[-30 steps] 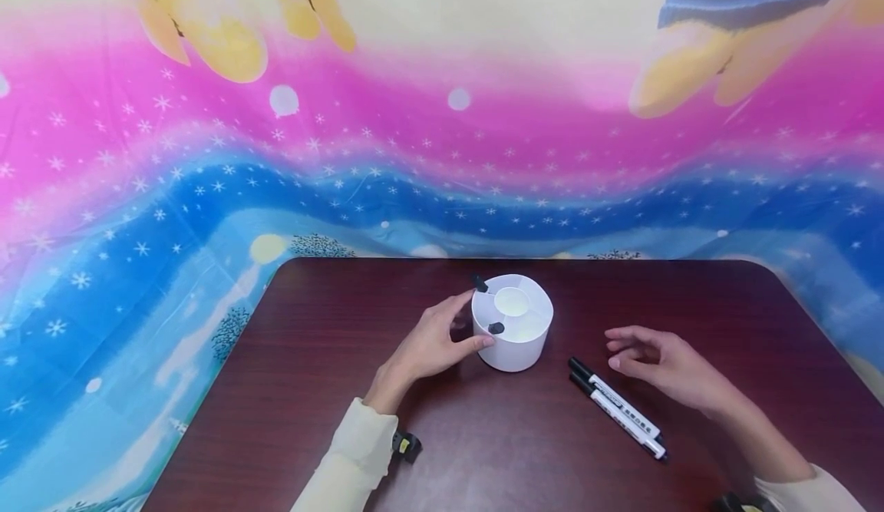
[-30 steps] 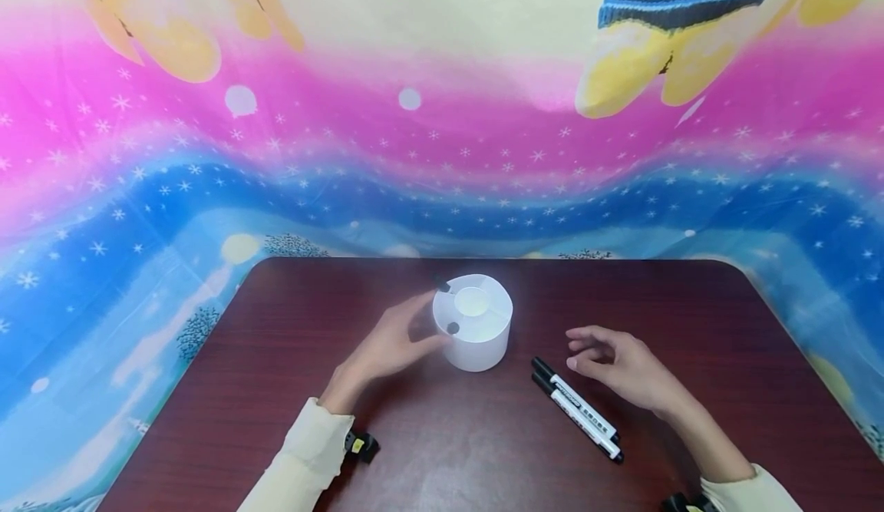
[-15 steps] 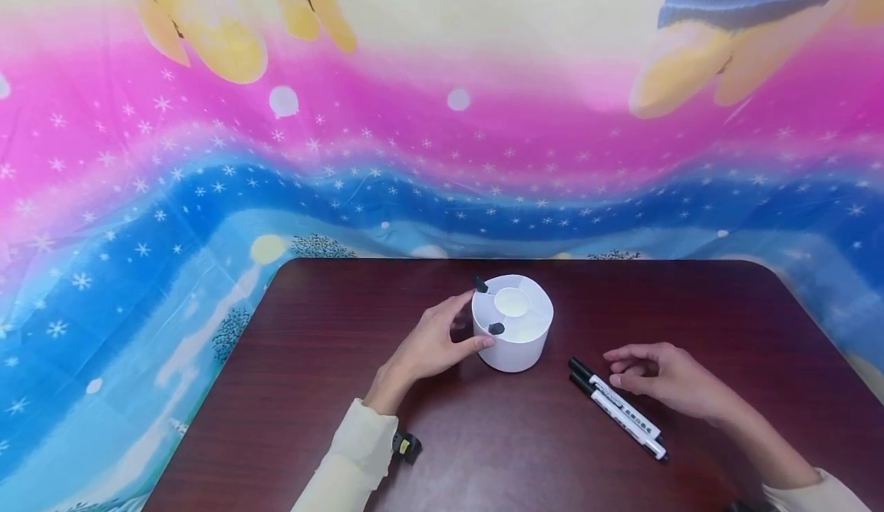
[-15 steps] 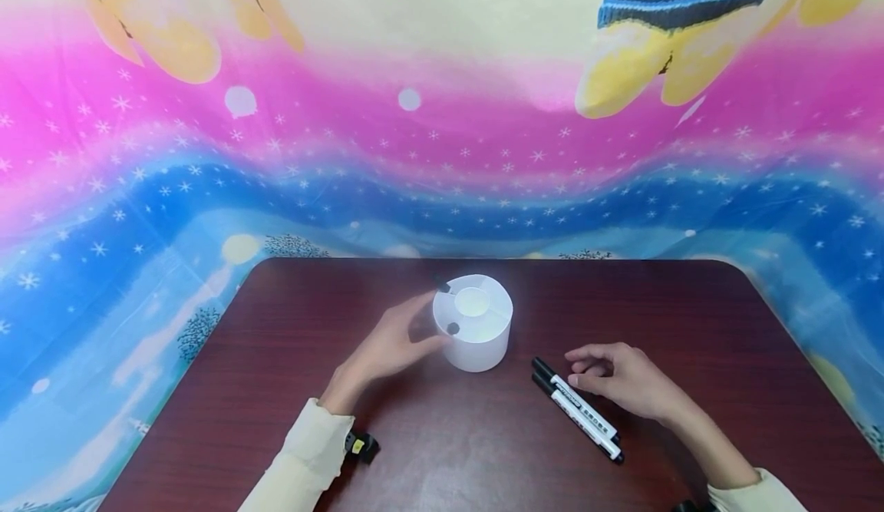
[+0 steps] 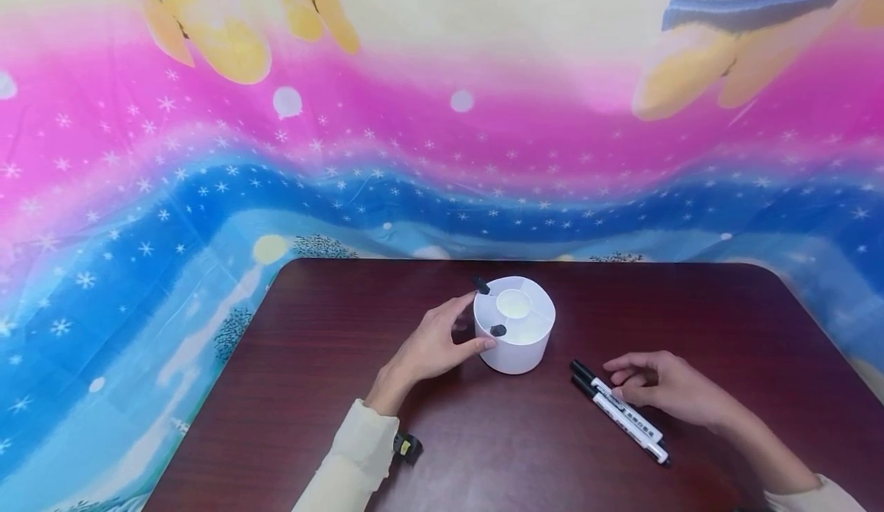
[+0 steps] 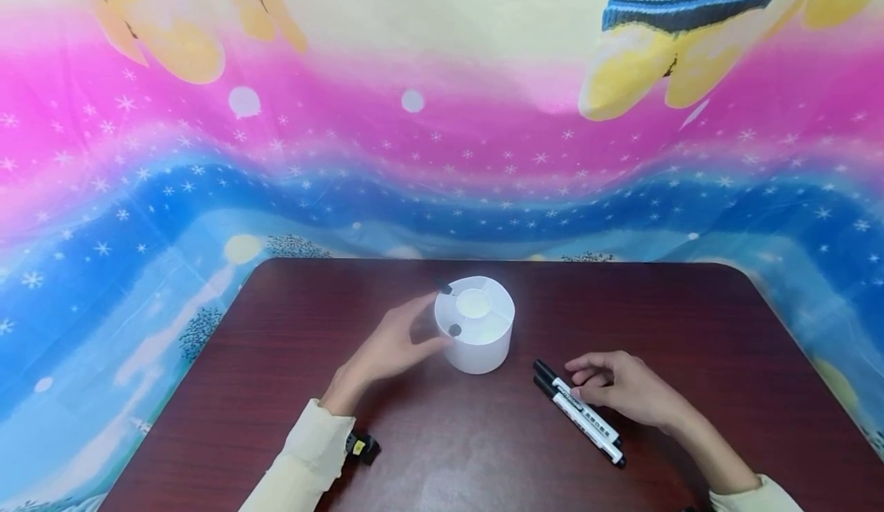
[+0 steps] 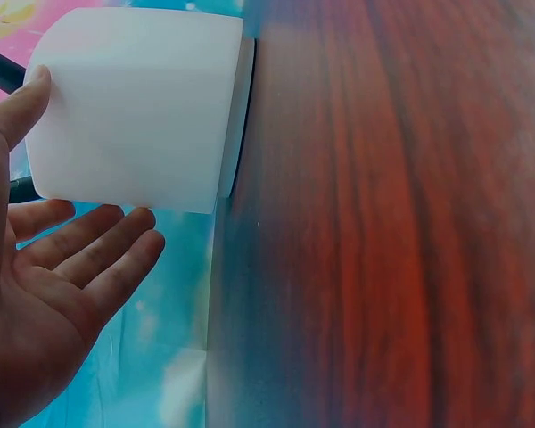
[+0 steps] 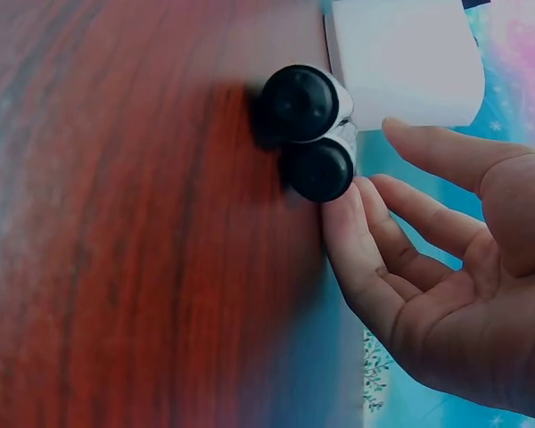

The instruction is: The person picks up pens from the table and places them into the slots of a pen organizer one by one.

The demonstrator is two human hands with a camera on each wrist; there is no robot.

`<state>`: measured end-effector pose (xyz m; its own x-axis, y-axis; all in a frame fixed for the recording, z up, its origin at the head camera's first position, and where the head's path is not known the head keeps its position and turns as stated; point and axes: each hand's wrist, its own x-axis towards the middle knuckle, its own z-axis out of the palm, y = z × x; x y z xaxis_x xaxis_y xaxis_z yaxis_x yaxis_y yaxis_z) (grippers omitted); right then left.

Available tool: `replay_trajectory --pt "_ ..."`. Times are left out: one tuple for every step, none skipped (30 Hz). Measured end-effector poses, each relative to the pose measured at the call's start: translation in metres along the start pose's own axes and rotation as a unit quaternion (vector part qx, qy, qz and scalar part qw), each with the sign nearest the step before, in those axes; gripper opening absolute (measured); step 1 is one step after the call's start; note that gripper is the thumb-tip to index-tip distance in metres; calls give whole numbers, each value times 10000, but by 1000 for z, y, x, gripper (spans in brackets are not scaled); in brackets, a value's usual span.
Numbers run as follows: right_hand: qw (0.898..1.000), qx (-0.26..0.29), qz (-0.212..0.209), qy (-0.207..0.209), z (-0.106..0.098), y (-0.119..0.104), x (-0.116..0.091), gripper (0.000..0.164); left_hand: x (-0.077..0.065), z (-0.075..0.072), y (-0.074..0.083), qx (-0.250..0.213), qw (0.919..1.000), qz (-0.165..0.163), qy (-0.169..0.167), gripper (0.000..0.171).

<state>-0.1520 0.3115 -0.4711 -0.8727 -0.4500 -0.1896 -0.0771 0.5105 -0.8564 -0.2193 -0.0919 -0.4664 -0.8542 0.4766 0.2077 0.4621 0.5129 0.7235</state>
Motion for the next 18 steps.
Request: replay_trajectory --pt "9999 105 11 -58 -1 1 0 47 0 0 0 1 10000 -22 -7 83" --pt "9998 182 19 -105 -1 2 1 48 0 0 0 -8 10000 -33 -12 83" --pt "9995 265 44 -154 -2 3 2 49 0 0 0 -2 10000 -53 -18 83" --pt "9991 360 47 -206 -3 4 2 49 0 0 -1 0 10000 -65 -20 83" --pt "9987 445 32 -266 -3 5 3 50 0 0 -1 5 10000 -75 -26 83" --pt "9983 492 60 -297 -4 6 4 51 0 0 -1 13 10000 -72 -17 83" --pt "9980 538 91 -334 -5 6 4 52 0 0 -1 17 10000 -60 -12 83" --pt "9977 551 109 -368 -5 6 5 52 0 0 -2 24 10000 -49 -8 83" --pt "9975 560 130 -400 -6 6 5 53 0 1 -2 43 10000 -41 -4 83" --pt "9975 547 135 -420 -6 7 5 54 0 1 -2 48 10000 -26 0 83" --pt "9977 505 158 -428 -6 6 6 54 0 1 -2 61 10000 -2 9 83" --pt "9978 465 185 -429 -6 6 6 55 0 1 -2 73 10000 0 10 83" --pt "9979 437 192 -434 -6 6 6 56 0 1 -2 75 10000 -6 4 83" --pt "9982 381 197 -426 -5 6 6 57 1 1 -2 77 10000 -16 -2 83" --pt "9984 332 197 -414 -5 6 7 57 1 1 -2 81 10000 -24 -5 83" --pt "9986 290 198 -397 -4 6 7 58 1 1 -2 83 10000 -19 -1 83" --pt "9988 241 209 -381 -4 5 7 58 1 1 -2 90 10000 -21 1 83" --pt "9989 194 227 -361 -4 5 7 58 1 0 -1 84 10000 -32 -3 83"
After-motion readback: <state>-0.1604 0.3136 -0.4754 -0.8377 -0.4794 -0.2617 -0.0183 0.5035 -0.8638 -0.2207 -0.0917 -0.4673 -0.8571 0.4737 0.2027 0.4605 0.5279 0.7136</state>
